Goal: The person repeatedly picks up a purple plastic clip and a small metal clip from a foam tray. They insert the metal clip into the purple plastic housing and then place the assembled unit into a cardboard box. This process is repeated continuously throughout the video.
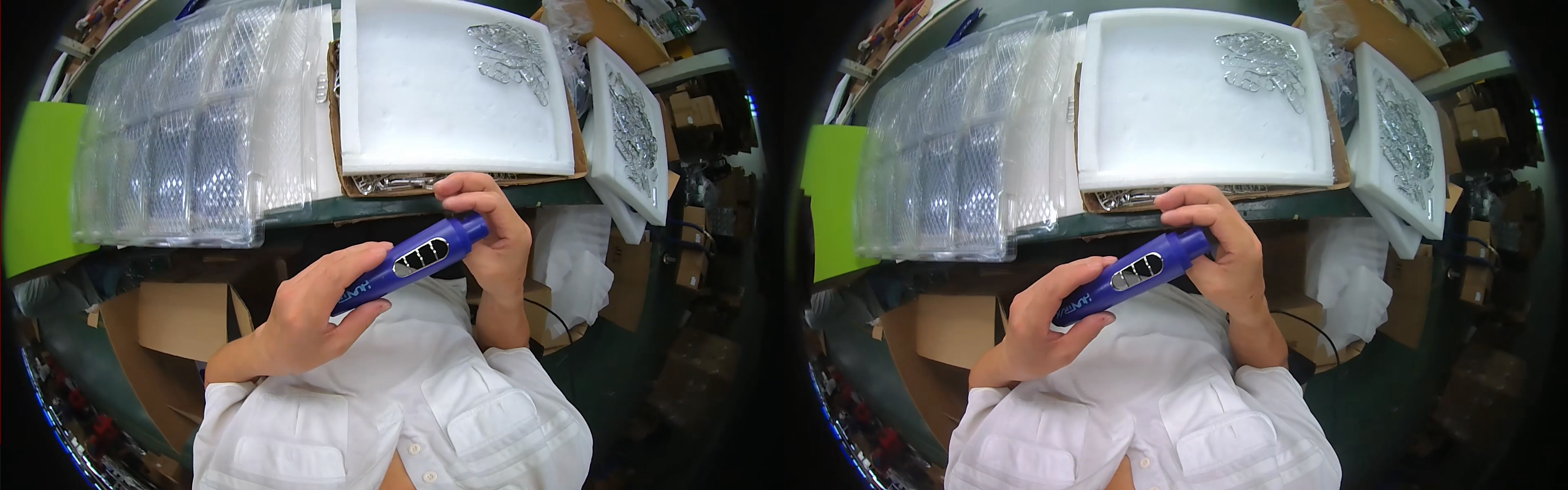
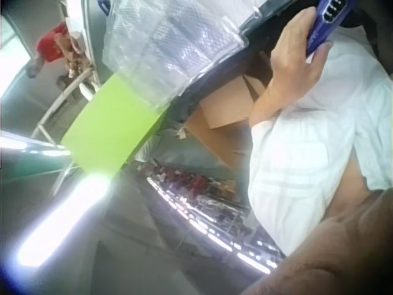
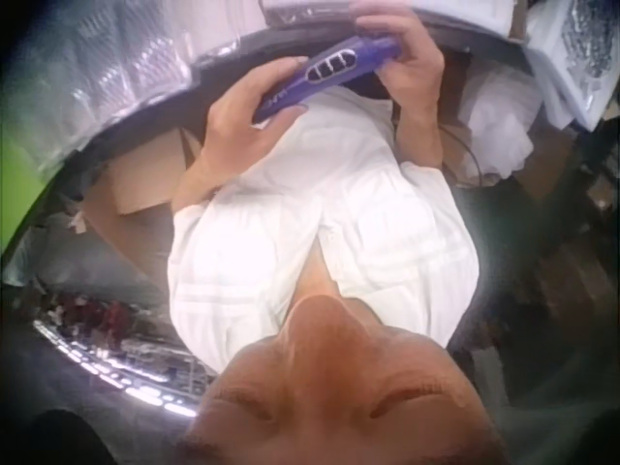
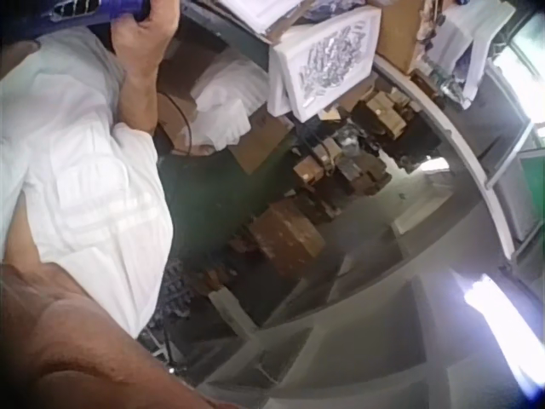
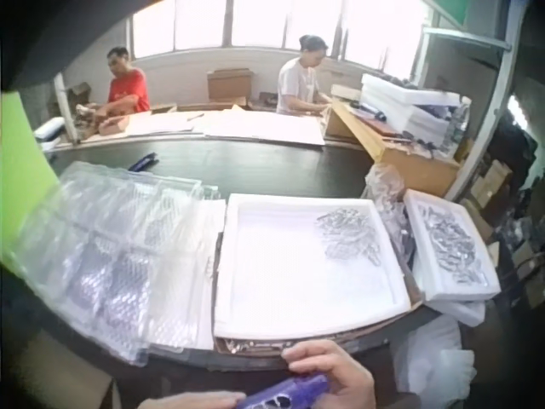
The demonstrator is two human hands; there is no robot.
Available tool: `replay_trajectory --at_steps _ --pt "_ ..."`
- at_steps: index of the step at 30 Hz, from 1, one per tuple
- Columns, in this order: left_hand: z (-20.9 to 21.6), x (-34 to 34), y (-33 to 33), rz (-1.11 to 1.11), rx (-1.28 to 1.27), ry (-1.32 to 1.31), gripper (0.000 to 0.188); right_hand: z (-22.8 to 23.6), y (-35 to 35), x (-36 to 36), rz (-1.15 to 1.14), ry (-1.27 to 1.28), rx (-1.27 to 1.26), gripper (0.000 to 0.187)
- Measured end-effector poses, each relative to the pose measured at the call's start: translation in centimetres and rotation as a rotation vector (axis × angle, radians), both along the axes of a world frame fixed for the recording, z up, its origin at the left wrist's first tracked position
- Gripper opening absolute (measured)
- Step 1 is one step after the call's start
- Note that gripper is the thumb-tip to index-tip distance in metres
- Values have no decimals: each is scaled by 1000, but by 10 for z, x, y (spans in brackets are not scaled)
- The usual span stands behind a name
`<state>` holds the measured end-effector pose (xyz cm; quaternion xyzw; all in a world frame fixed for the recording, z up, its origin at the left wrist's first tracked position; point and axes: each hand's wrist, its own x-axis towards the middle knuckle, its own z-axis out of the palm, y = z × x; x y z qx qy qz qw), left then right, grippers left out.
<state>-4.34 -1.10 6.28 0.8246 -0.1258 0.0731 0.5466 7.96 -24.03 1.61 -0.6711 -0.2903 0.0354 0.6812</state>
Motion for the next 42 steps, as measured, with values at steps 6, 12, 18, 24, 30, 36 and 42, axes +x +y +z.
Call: replay_trajectory --at_steps 6,12,18,24,30,36,42 --pt "63 65 52 125 305 -108 49 9 -20 5 -243 15 -3 27" --pt "45 319 153 351 512 -317 48 16 -36 25 -390 -24 -138 19" --pt "23 390 212 601 692 -294 56 25 -51 61 -651 -223 -436 17" --pt "56 133 209 734 271 -443 34 20 -42 145 -547 -681 -745 20" --pt "-19 -134 213 1454 -61 -328 11 -7 -17 199 -253 -832 -1159 29" --pt "-173 -370 112 1706 -224 748 25 -27 -34 201 -360 -803 -1232 43" --pt "-176 -492 66 1312 331 2068 51 -18 -45 184 -472 -658 -1263 42"
